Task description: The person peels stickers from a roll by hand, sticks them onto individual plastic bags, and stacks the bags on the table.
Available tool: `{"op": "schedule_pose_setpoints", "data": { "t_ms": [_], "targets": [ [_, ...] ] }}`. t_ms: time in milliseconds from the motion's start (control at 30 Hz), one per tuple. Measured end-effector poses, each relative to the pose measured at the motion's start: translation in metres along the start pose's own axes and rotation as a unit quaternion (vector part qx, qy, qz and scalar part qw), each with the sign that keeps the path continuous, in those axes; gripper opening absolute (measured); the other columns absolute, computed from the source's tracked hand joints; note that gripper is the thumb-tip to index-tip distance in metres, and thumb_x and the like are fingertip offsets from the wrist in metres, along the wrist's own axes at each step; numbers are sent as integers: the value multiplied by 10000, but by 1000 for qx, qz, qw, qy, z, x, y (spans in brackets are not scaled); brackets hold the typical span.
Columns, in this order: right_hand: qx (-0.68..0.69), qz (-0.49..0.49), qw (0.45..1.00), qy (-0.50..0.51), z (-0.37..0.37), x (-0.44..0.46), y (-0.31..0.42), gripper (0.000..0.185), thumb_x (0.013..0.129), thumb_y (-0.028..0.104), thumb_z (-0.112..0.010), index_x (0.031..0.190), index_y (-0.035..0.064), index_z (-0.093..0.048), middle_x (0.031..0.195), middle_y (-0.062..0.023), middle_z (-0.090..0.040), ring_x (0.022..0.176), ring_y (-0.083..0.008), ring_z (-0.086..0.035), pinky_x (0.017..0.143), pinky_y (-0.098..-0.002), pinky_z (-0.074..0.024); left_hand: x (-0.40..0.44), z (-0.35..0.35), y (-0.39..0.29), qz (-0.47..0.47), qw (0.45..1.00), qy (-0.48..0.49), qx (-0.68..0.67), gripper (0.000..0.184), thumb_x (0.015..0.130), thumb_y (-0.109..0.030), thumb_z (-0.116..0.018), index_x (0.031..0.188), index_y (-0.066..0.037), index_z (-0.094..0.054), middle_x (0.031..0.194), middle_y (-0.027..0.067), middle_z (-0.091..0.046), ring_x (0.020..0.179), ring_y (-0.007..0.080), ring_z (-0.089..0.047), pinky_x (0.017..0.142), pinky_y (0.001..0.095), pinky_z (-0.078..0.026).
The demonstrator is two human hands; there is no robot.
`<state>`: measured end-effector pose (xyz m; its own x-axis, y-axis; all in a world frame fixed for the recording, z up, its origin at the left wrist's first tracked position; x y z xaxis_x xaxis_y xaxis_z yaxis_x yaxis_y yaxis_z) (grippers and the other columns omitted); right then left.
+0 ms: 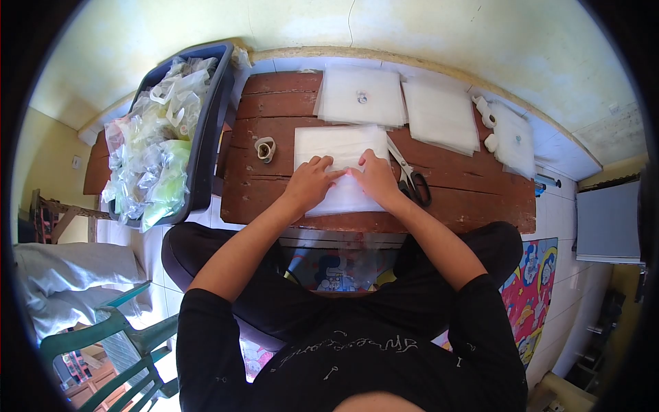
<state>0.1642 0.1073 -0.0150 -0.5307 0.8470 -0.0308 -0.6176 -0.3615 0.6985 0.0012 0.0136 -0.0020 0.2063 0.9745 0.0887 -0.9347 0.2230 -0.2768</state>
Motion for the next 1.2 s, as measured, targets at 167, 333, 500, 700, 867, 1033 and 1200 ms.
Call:
{"op": "schedule_pose_setpoints", "data": {
  "t_ms": [167,333,500,700,867,1033,1200],
  "targets": [
    [-77,71,994,-3,-5,-3,-2,188,856,235,-650,945,73,-612,679,-206,-634,651,-411,-639,625,-499,-514,0,-2,1,-21,999,-27,9,431,823,-170,-669,1249,-231,-656,1182,80,-560,1079,249,-546,870,364,-480],
    [-131,71,988,-39,11,3,-6,194,844,217,-654,982,84,-626,644,-175,-620,654,-390,-639,651,-487,-518,-1,-4,7,-10,999,-25,-27,394,833,-179,-681,1226,-182,-656,1194,89,-558,1112,258,-536,894,371,-470],
    [-170,16,984,-56,46,5,-2,416,829,234,-698,1133,10,-524,1046,-245,-589,938,-409,-636,811,-488,-522,-5,2,8,23,996,-65,-52,355,826,-208,-705,1167,-122,-661,1206,99,-558,1154,269,-522,943,390,-443],
    [-150,-19,988,-32,48,2,-1,501,779,160,-748,1159,-3,-465,1093,-244,-547,982,-442,-605,836,-485,-513,-3,-1,7,43,996,-36,-67,351,815,-228,-719,1143,-115,-663,1224,103,-557,1169,279,-517,967,406,-428],
    [-76,12,993,-85,45,8,-22,574,744,75,-755,1223,-10,-449,1100,-238,-553,1031,-442,-588,886,-477,-490,-2,-1,5,36,997,-46,-57,349,810,-234,-723,1133,-114,-663,1223,104,-559,1164,281,-521,967,405,-433],
    [16,3,992,-126,45,21,-40,576,739,19,-750,1266,-7,-521,1050,-164,-604,786,-234,-659,724,-341,-545,-3,1,6,35,996,-50,-70,327,805,-215,-727,1109,-111,-670,1206,106,-569,1152,284,-530,961,402,-441],
    [153,-122,980,28,56,27,-34,366,819,50,-721,1155,-25,-597,1083,-158,-647,836,-149,-665,715,-280,-557,-1,3,13,42,991,-64,-113,314,780,-145,-745,1083,-98,-676,1186,117,-579,1138,295,-538,960,396,-451]
  ]
}}
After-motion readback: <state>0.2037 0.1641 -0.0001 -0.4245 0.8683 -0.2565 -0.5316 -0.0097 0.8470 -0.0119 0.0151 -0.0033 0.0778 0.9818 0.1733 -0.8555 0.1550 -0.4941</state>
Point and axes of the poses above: each hand's wrist, its own x-axis towards the middle knuckle, its own z-axis out of the back of the hand, y = z × x, the point moved 2 cm from there along x, towards the middle knuckle
